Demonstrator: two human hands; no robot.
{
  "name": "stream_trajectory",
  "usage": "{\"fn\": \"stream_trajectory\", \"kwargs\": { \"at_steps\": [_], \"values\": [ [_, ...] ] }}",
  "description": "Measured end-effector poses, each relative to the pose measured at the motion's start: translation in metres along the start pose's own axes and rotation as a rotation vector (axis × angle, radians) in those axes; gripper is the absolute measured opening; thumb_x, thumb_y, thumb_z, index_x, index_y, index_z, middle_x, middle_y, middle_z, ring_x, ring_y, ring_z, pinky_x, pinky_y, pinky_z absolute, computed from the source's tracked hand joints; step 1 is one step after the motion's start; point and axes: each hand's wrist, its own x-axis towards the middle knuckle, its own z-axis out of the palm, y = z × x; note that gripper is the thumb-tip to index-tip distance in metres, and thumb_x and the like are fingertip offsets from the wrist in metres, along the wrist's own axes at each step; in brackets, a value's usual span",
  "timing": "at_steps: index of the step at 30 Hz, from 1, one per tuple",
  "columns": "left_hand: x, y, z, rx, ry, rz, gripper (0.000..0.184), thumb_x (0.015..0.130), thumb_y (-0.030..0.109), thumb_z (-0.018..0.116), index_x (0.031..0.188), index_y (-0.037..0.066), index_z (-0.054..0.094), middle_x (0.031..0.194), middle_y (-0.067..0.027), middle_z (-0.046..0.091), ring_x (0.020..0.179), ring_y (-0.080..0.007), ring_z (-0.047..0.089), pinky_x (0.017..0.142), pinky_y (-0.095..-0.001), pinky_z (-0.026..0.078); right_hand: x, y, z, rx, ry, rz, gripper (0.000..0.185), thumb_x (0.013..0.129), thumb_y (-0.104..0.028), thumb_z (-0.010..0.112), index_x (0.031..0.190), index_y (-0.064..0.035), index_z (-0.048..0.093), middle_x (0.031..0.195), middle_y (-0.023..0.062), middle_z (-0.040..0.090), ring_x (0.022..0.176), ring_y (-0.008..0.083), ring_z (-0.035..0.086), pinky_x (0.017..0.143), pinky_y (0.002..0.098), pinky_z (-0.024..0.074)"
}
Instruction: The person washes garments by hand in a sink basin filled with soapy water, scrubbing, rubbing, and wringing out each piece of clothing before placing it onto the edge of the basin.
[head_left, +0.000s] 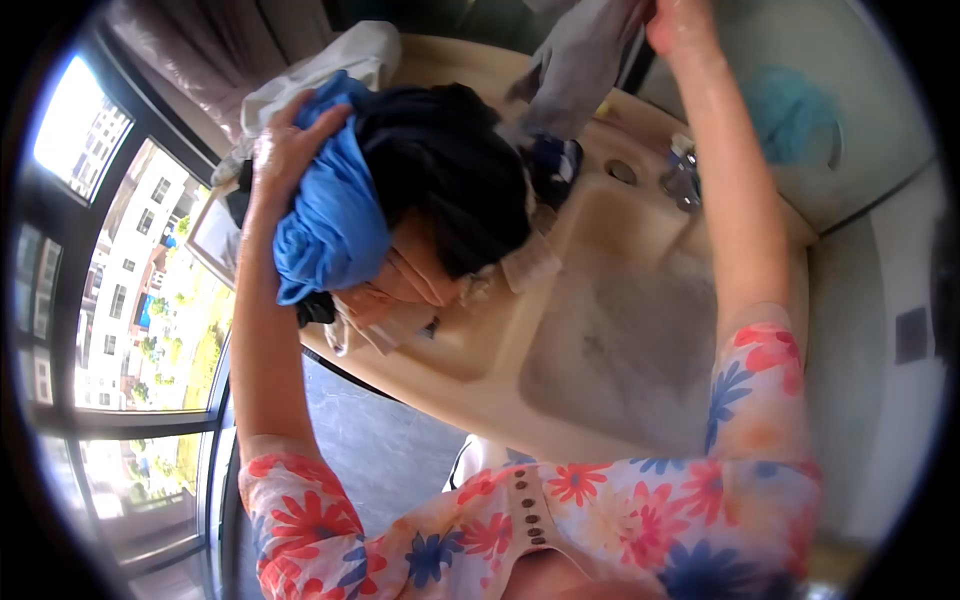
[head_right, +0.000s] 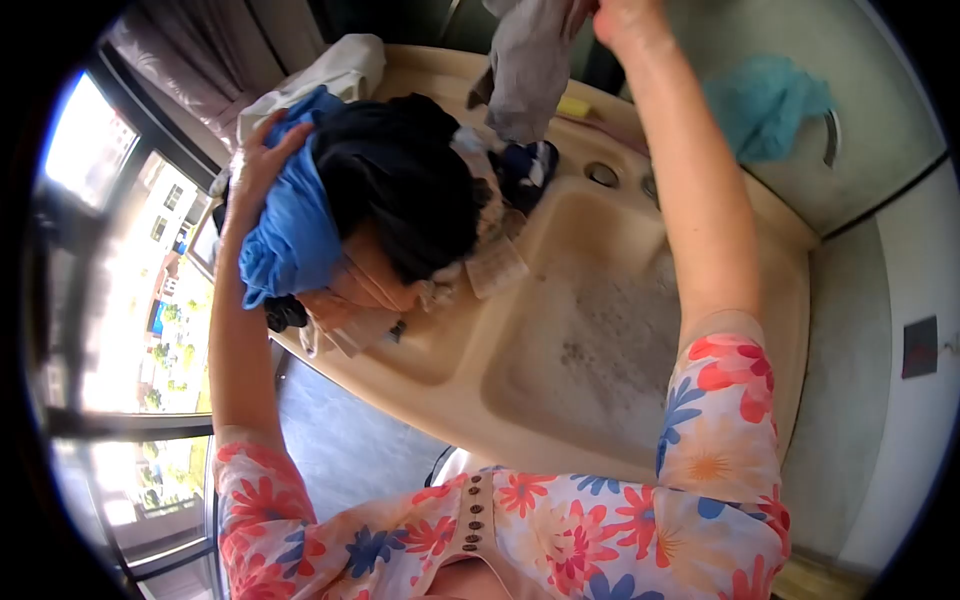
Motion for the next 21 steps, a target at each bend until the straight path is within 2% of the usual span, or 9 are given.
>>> {"fn": "stream_trajectory", "kwargs": {
  "at_steps": [6, 9, 11, 13, 14, 16, 17, 19, 21],
  "values": [
    [0.023, -0.007, -0.022, 0.399, 0.164, 0.257, 0.053, 0.074, 0.051, 0.061, 0.11, 0.012, 0.059, 0.099, -0.0128, 0.06, 0.095, -0.0237, 0.056, 0.082, -0.0308, 0.043, -0.08, -0.076, -0.114, 0.187, -0.22, 0.194, 0.037, 0.085, -0.035, 0.049, 0.108, -0.0066, 0.058, 0.102, 0.0117, 0.062, 0.092, 0.0199, 0.059, 0.087, 0.0328, 0.0451],
    [0.006, 0.055, -0.031, 0.392, 0.342, 0.232, 0.039, 0.079, 0.043, 0.059, 0.11, 0.019, 0.06, 0.09, -0.0048, 0.064, 0.081, -0.0167, 0.06, 0.073, -0.0281, 0.047, -0.174, -0.072, -0.175, -0.196, -0.069, 0.449, 0.033, 0.079, -0.021, 0.059, 0.11, -0.0088, 0.057, 0.093, 0.0033, 0.06, 0.085, 0.012, 0.055, 0.07, 0.0278, 0.0461],
    [-0.035, 0.106, -0.001, 0.241, 0.419, 0.584, 0.029, 0.081, 0.03, 0.062, 0.107, 0.018, 0.062, 0.083, -0.0036, 0.064, 0.072, -0.0141, 0.06, 0.068, -0.0264, 0.047, -0.219, -0.032, -0.226, -0.448, -0.282, 0.491, 0.039, 0.08, -0.018, 0.06, 0.117, -0.0092, 0.052, 0.1, 0.0033, 0.058, 0.093, 0.012, 0.053, 0.077, 0.0276, 0.0455],
    [-0.094, 0.115, 0.048, -0.205, 0.142, 0.394, 0.024, 0.079, 0.018, 0.065, 0.102, 0.014, 0.064, 0.085, -0.0028, 0.064, 0.075, -0.0121, 0.059, 0.067, -0.0238, 0.046, -0.263, 0.076, -0.22, -0.607, -0.359, 0.708, 0.04, 0.079, -0.02, 0.063, 0.115, -0.0057, 0.053, 0.102, 0.0069, 0.06, 0.099, 0.0146, 0.054, 0.086, 0.0268, 0.0414],
    [-0.117, 0.131, 0.076, -0.183, 0.016, 0.499, 0.025, 0.074, 0.009, 0.066, 0.099, 0.009, 0.063, 0.089, -0.0042, 0.063, 0.079, -0.0115, 0.059, 0.068, -0.0233, 0.046, -0.29, 0.12, -0.252, -0.703, -0.318, 0.627, 0.045, 0.077, -0.023, 0.064, 0.117, -0.0061, 0.051, 0.108, 0.0093, 0.057, 0.102, 0.0189, 0.052, 0.088, 0.0292, 0.0408],
    [-0.146, 0.128, 0.136, -0.053, -0.355, 0.731, 0.027, 0.07, 0.014, 0.064, 0.096, 0.01, 0.062, 0.092, -0.01, 0.061, 0.081, -0.0243, 0.059, 0.072, -0.0324, 0.048, -0.341, 0.166, -0.303, -1.065, -0.277, 0.514, 0.056, 0.074, -0.029, 0.066, 0.122, -0.0065, 0.046, 0.118, 0.0138, 0.051, 0.109, 0.0273, 0.048, 0.092, 0.0345, 0.0383],
    [-0.16, 0.114, 0.17, -0.057, -0.57, 0.569, 0.029, 0.07, 0.019, 0.062, 0.098, 0.012, 0.062, 0.094, -0.0115, 0.06, 0.085, -0.031, 0.057, 0.077, -0.0371, 0.046, -0.362, 0.169, -0.31, -1.334, -0.284, 0.48, 0.062, 0.072, -0.032, 0.067, 0.124, -0.0065, 0.044, 0.123, 0.016, 0.047, 0.112, 0.0314, 0.045, 0.095, 0.0375, 0.0365],
    [-0.176, 0.092, 0.244, 0.067, -0.947, 0.348, 0.038, 0.068, 0.027, 0.063, 0.104, 0.016, 0.061, 0.104, -0.0129, 0.058, 0.098, -0.0305, 0.054, 0.082, -0.0377, 0.045, -0.412, 0.169, -0.289, -1.47, -0.3, 0.674, 0.064, 0.071, -0.035, 0.066, 0.124, -0.0068, 0.044, 0.123, 0.0183, 0.046, 0.115, 0.0341, 0.042, 0.097, 0.0401, 0.034],
    [-0.213, 0.069, 0.311, 0.002, -0.908, 0.483, 0.04, 0.067, 0.029, 0.062, 0.106, 0.017, 0.061, 0.103, -0.014, 0.059, 0.097, -0.0307, 0.055, 0.083, -0.0379, 0.045, -0.462, 0.184, -0.269, -1.699, -0.425, 0.718, 0.053, 0.074, -0.031, 0.062, 0.119, -0.006, 0.049, 0.122, 0.0175, 0.047, 0.118, 0.0302, 0.039, 0.096, 0.0394, 0.0339]
  ]
}}
